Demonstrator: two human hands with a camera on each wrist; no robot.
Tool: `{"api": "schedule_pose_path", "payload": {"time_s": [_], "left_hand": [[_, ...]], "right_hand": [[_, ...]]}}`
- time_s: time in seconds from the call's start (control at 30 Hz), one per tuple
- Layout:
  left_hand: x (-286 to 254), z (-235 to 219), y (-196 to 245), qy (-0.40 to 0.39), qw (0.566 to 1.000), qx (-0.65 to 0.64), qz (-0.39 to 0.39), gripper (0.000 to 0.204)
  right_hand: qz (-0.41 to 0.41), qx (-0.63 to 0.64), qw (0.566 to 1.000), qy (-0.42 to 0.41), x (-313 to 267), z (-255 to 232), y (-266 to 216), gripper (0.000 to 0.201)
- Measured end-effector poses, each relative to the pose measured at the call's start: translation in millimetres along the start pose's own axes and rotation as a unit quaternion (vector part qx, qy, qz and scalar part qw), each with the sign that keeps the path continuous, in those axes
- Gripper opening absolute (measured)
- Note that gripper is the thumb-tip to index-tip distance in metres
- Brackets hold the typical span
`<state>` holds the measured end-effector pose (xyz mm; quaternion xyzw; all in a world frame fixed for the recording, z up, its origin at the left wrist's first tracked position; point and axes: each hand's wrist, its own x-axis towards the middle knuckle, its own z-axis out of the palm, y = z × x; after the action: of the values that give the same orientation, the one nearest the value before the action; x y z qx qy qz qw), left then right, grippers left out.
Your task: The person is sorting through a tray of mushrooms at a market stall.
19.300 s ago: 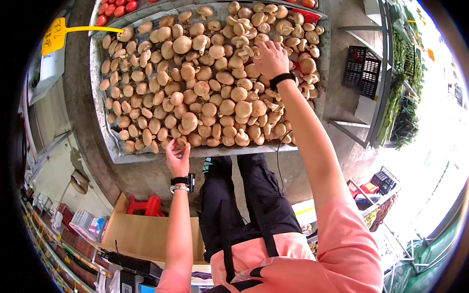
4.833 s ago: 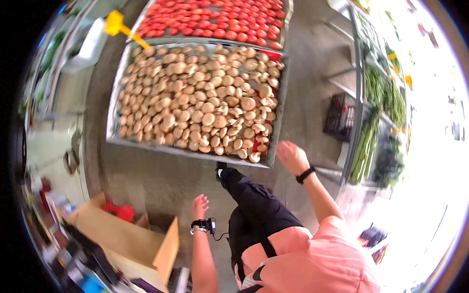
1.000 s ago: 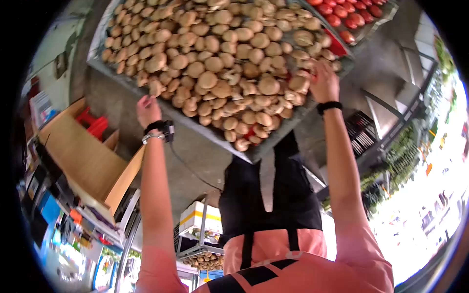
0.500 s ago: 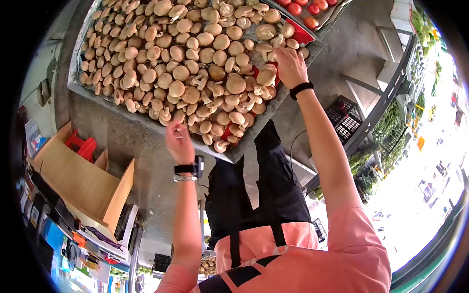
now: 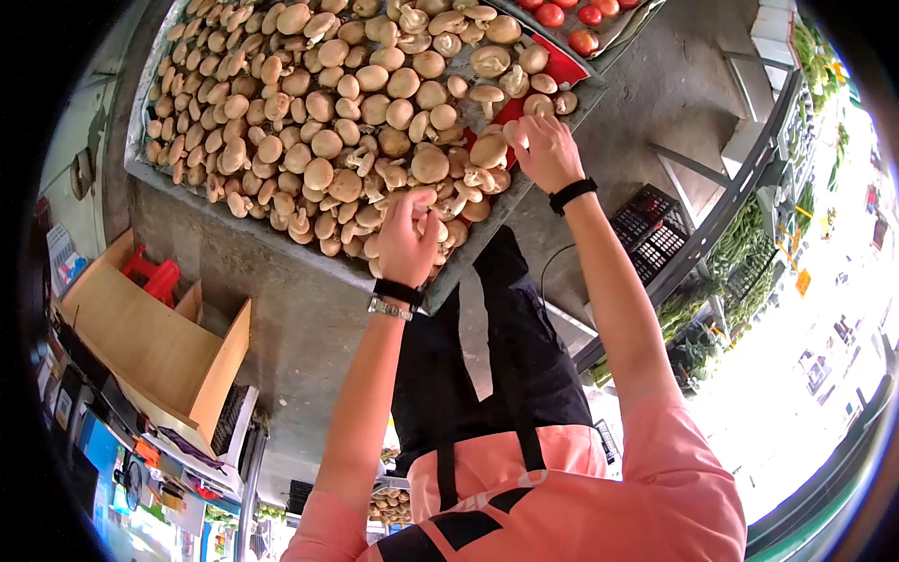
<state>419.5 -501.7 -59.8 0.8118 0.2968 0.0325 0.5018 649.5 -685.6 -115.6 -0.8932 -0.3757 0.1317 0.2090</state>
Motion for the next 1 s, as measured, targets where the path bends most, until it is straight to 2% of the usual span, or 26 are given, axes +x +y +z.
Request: {"api": "schedule_pose_path", "payload": {"time_s": [0.03,0.07,0.17,0.2,0.3,0.33,0.43,0.57,0.6,0.7,0.73,0.77,0.83,0.93,1.0], "left_hand": [[8.6,7.9,1.2,0.006,1.0,0.014,0.024,0.031],[15.4,16.3,2.2,-0.001,0.999,0.031,0.022,0.037],[24.9,43.4,11.2,-0.003,0.995,0.098,0.009,0.043],[27.7,54.9,10.3,0.022,0.995,0.095,0.007,0.044],[31.0,72.6,13.0,0.027,0.992,0.114,-0.044,0.039],[31.7,76.0,12.9,0.044,0.99,0.121,-0.05,0.035],[26.9,81.9,-4.1,0.028,0.992,0.095,-0.077,0.035],[13.9,69.6,-0.8,0.001,0.974,0.203,-0.099,0.039],[11.8,68.7,-3.1,-0.004,0.974,0.204,-0.096,0.039],[7.9,78.3,-0.5,0.026,0.958,0.276,-0.066,0.04],[9.4,82.3,-0.7,0.005,0.964,0.25,-0.092,0.041],[9.1,83.7,2.6,0.008,0.97,0.229,-0.079,0.043],[11.9,87.9,13.0,-0.006,0.963,0.248,-0.11,0.045],[15.8,96.1,19.4,0.029,0.952,0.28,-0.123,0.047],[16.3,97.0,17.8,0.026,0.956,0.257,-0.139,0.047]], "right_hand": [[-0.009,-0.002,1.0,-0.008,-4.3,-0.4,1.2,0.024],[0.009,0.002,0.999,-0.032,-5.7,-4.1,-1.5,0.028],[0.064,0.03,0.997,-0.015,-8.8,-5.1,-12.0,0.035],[0.076,0.054,0.995,-0.034,-8.6,-10.1,-16.1,0.039],[0.048,0.04,0.998,0.016,-10.8,-5.1,-15.9,0.039],[0.034,0.021,0.999,0.007,-13.8,2.1,-7.4,0.04],[0.017,-0.025,0.999,-0.022,-19.2,-0.8,-6.6,0.042],[0.016,0.027,0.999,-0.003,-21.4,-14.0,-23.4,0.041],[-0.009,0.039,0.999,0.027,-23.9,-10.1,-26.2,0.034],[0.03,0.059,0.997,-0.041,-33.9,-7.4,-46.6,0.03],[0.021,0.083,0.996,-0.002,-37.2,-0.1,-48.5,0.03],[0.048,0.104,0.993,-0.01,-40.2,5.7,-51.1,0.031],[0.1,0.107,0.989,-0.021,-45.0,12.0,-58.5,0.032],[0.135,0.127,0.982,-0.02,-53.0,27.0,-65.5,0.037],[0.145,0.131,0.98,-0.027,-54.7,31.9,-67.1,0.037]]}}
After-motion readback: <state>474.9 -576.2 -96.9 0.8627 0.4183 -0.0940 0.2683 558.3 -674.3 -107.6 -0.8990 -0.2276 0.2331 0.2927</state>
